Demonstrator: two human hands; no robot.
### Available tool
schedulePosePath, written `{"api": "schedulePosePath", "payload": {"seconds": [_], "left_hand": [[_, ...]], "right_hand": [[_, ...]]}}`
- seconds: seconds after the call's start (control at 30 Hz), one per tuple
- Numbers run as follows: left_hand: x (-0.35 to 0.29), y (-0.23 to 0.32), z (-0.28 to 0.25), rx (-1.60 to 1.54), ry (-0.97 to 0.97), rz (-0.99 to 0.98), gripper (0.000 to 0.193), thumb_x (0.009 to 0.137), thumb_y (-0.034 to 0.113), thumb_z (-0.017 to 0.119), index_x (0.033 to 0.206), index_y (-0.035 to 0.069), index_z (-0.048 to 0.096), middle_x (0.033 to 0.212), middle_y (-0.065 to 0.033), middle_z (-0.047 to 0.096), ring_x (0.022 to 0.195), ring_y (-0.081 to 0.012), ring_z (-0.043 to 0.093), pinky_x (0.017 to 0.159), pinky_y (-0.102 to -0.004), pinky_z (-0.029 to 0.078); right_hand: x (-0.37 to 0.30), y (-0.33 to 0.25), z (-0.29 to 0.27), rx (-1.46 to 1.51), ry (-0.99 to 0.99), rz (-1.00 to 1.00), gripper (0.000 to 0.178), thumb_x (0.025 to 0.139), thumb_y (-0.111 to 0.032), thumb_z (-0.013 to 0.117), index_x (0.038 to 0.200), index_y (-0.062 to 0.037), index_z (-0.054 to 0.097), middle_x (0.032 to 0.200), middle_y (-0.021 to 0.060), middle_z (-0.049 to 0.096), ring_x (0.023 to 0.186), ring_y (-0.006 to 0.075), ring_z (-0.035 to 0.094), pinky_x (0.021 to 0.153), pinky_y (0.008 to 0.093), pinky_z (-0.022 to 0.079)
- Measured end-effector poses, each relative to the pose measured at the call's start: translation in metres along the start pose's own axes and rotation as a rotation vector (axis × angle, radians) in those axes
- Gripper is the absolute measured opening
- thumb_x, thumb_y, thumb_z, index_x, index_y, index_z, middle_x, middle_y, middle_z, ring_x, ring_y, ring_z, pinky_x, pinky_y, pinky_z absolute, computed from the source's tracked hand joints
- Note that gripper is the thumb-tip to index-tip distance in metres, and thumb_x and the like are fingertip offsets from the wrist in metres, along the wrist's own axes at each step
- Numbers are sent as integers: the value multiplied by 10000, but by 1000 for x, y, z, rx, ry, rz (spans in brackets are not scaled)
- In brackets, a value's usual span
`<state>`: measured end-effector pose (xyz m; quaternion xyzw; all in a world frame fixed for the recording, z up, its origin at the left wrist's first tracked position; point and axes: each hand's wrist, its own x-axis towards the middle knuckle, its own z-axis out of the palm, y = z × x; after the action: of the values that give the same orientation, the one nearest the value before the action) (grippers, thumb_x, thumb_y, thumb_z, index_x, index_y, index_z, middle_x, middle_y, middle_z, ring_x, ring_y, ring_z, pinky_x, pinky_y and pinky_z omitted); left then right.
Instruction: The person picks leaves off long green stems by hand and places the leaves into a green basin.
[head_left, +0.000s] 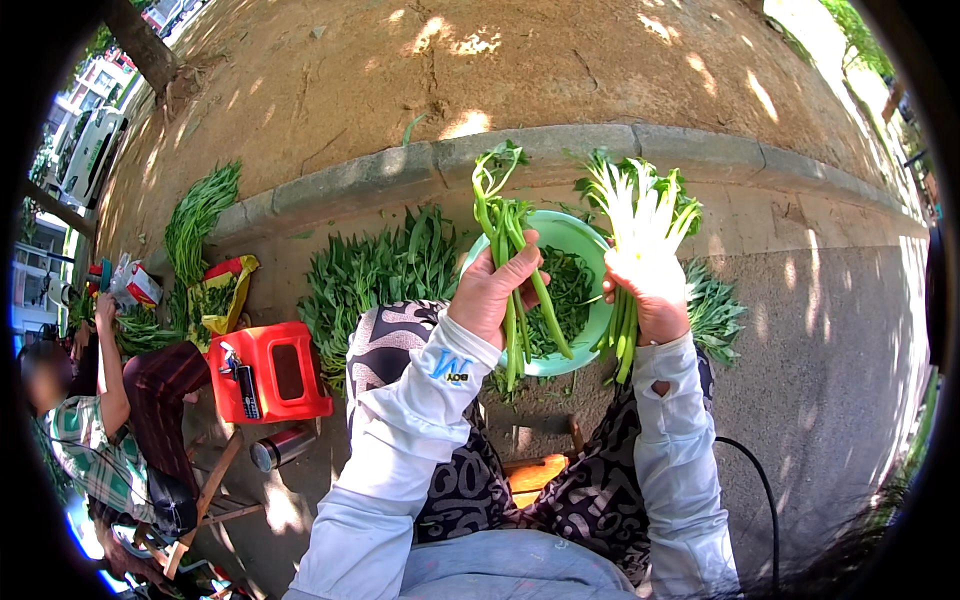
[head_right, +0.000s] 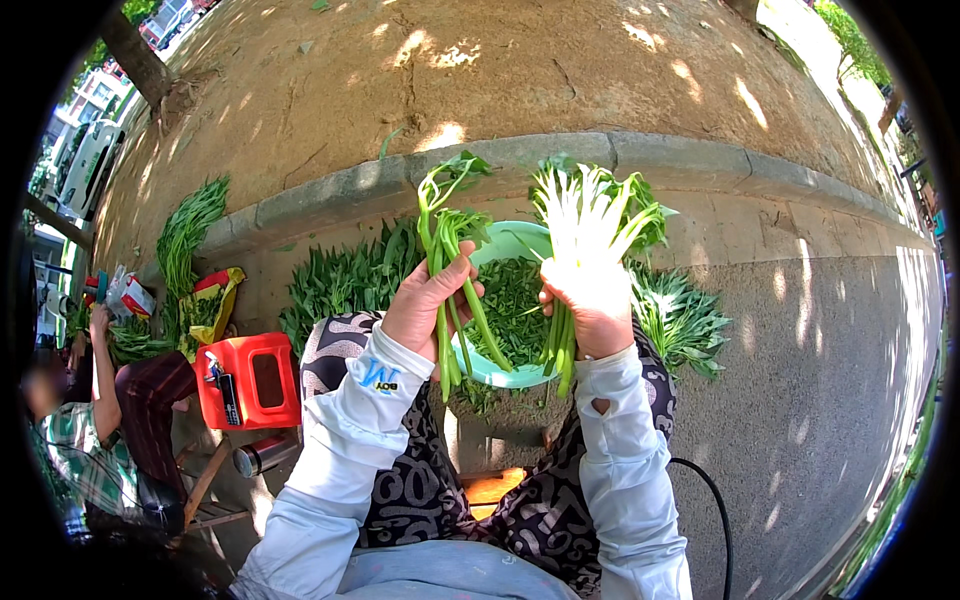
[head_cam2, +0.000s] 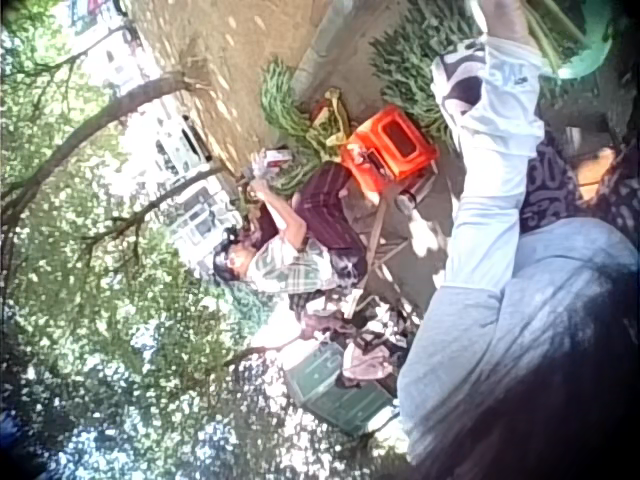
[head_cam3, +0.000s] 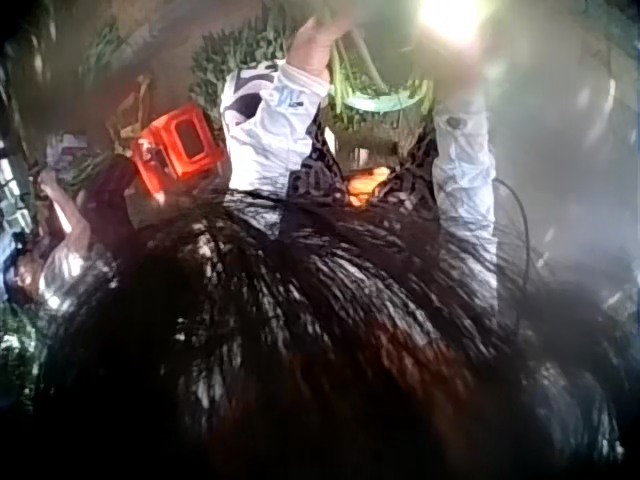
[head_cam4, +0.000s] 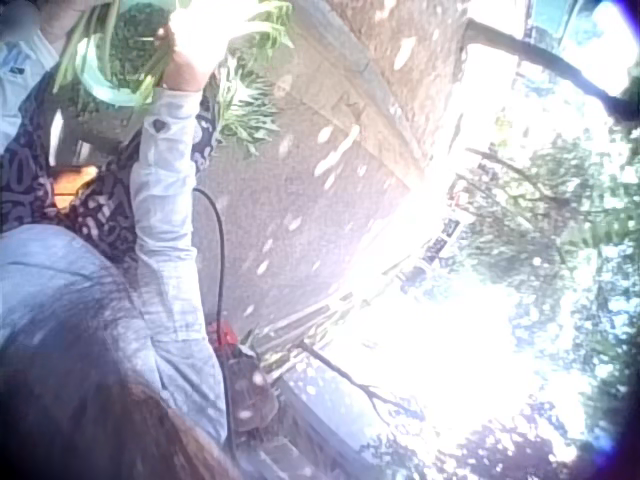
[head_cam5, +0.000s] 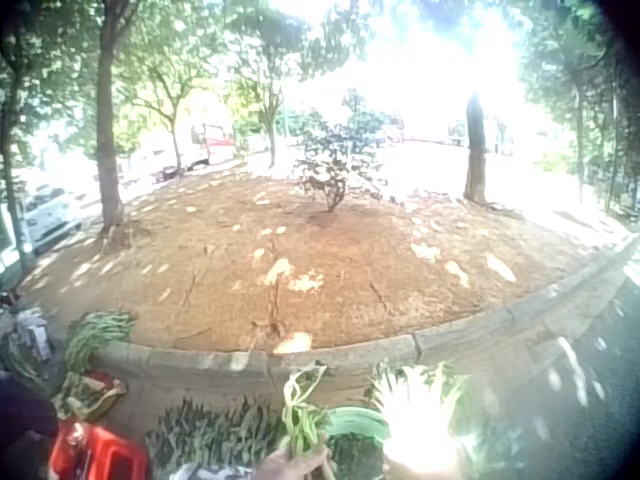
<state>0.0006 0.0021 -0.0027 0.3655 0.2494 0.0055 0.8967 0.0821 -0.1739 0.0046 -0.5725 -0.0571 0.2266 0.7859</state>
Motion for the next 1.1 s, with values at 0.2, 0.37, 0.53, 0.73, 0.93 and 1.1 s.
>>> {"api": "schedulePosePath", "payload": {"seconds": [0.2,0.37,0.53,0.73,0.93,1.1], "left_hand": [[-1,-3,3,33,-10,10,295,817,183,681,1085,114,579,846,28,564,735,-115,581,636,-253,493],[5,-13,-2,81,-85,73,281,777,146,720,1006,93,568,879,8,590,746,-122,576,667,-265,489],[9,-17,-4,97,-135,150,302,760,121,733,1006,77,563,887,-5,608,781,-117,584,695,-256,490],[-2,-5,6,149,-105,52,291,804,164,694,1049,74,564,897,-3,605,775,-103,579,645,-248,489],[4,-5,-4,145,-25,39,247,853,161,631,1064,58,553,854,-15,559,685,-90,528,492,-201,406],[6,4,-9,-62,147,96,171,855,151,628,964,55,538,823,-30,532,629,-91,476,456,-194,364]], "right_hand": [[-5,4,13,-108,-120,-21,307,777,-79,674,1032,-1,519,759,47,583,608,124,565,543,241,472],[-7,7,20,-95,-255,8,497,743,-90,719,1155,-12,452,903,42,579,682,114,569,581,234,478],[-6,12,29,-125,-296,-89,611,714,-48,733,1228,-18,405,1005,45,563,764,116,567,629,246,487],[-7,9,26,-26,-317,-22,484,736,-22,669,1173,17,463,989,80,590,827,159,592,720,271,495],[-2,8,6,17,-209,115,352,778,-63,668,1083,15,511,866,85,600,673,163,605,606,281,523],[6,8,-10,146,-112,173,192,789,-35,640,950,42,571,801,102,616,645,164,619,572,262,537]]}}
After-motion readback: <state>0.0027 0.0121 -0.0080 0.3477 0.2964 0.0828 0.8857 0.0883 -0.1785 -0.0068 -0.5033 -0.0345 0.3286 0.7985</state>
